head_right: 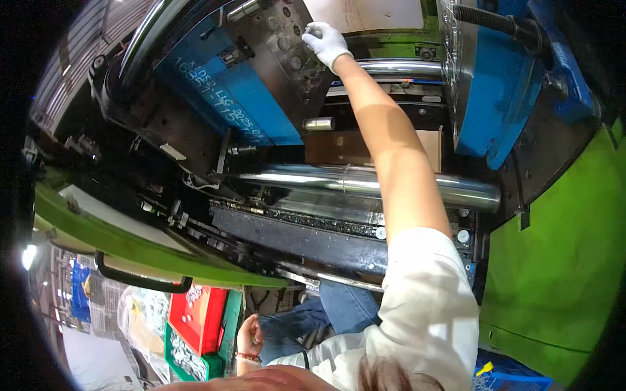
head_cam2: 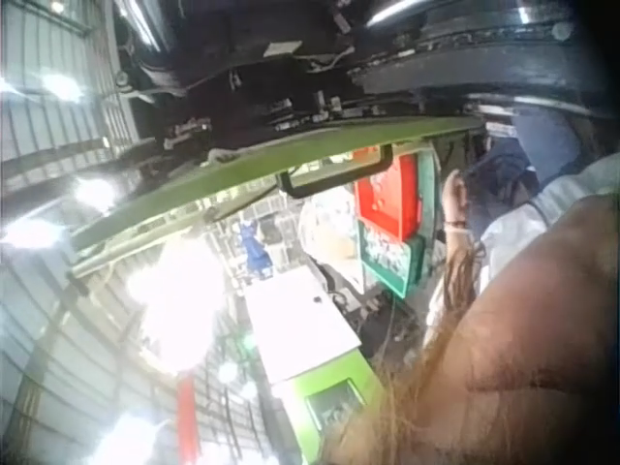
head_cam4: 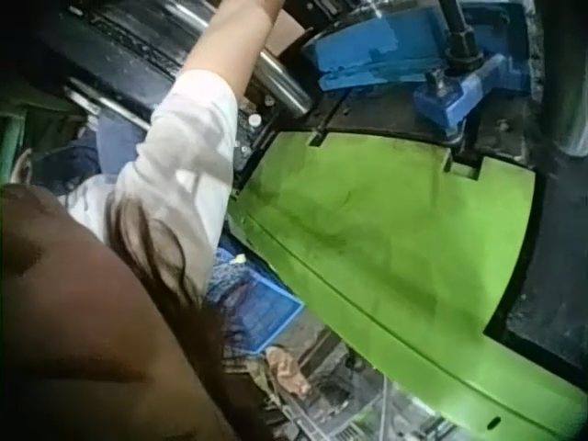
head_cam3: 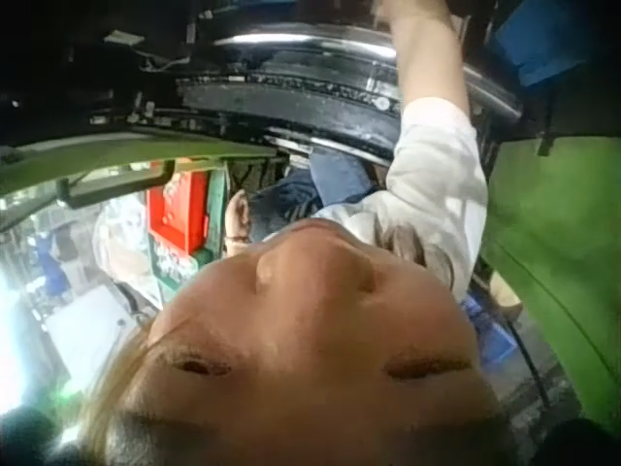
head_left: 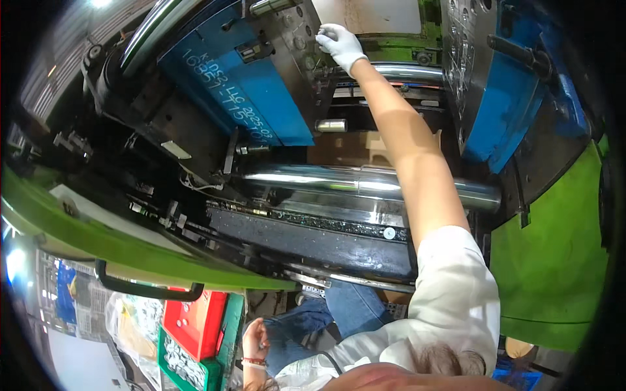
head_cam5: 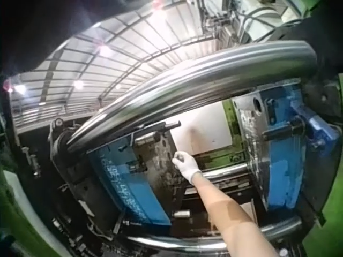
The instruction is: The person operates an industrial machine by hand to insert metal inserts into a mold, then sorts the finished plastic components into bins and a basket.
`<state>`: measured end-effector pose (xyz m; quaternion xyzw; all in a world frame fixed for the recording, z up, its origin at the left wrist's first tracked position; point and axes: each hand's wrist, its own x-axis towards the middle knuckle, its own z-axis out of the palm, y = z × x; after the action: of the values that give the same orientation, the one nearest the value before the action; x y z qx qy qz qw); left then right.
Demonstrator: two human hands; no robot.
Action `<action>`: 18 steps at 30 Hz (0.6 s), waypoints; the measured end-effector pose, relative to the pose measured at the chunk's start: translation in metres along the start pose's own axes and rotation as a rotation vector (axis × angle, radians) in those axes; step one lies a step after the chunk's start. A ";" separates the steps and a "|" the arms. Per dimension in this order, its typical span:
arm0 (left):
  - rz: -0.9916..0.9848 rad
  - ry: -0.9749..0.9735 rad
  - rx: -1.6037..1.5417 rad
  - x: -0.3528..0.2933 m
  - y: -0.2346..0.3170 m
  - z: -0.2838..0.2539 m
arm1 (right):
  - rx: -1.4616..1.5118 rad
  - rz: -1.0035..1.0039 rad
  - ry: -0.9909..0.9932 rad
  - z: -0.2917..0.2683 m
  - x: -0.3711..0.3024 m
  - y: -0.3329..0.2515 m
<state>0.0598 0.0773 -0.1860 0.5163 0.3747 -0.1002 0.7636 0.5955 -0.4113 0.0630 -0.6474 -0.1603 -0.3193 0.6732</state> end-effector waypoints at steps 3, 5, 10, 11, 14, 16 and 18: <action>-0.086 0.167 -0.070 0.009 -0.003 -0.024 | -0.067 -0.040 0.025 0.000 0.019 0.013; -0.075 0.130 -0.006 0.011 -0.003 -0.023 | -0.151 -0.078 0.036 0.000 0.022 0.023; -0.011 0.133 0.006 0.022 -0.010 -0.028 | -0.155 -0.145 -0.020 0.000 0.017 0.008; -0.015 0.134 0.007 0.025 -0.012 -0.033 | -0.062 -0.163 -0.053 0.001 0.016 0.007; -0.018 0.080 0.008 0.026 -0.015 -0.039 | -0.058 -0.134 -0.058 0.003 0.018 0.008; 0.013 0.116 0.028 0.020 -0.010 -0.025 | -0.070 -0.145 -0.045 0.003 0.020 0.011; 0.024 0.118 0.037 0.018 -0.010 -0.024 | -0.084 -0.162 -0.033 0.002 0.021 0.011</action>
<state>0.0553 0.0979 -0.2100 0.5397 0.4109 -0.0670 0.7317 0.6189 -0.4141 0.0682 -0.6652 -0.2098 -0.3684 0.6146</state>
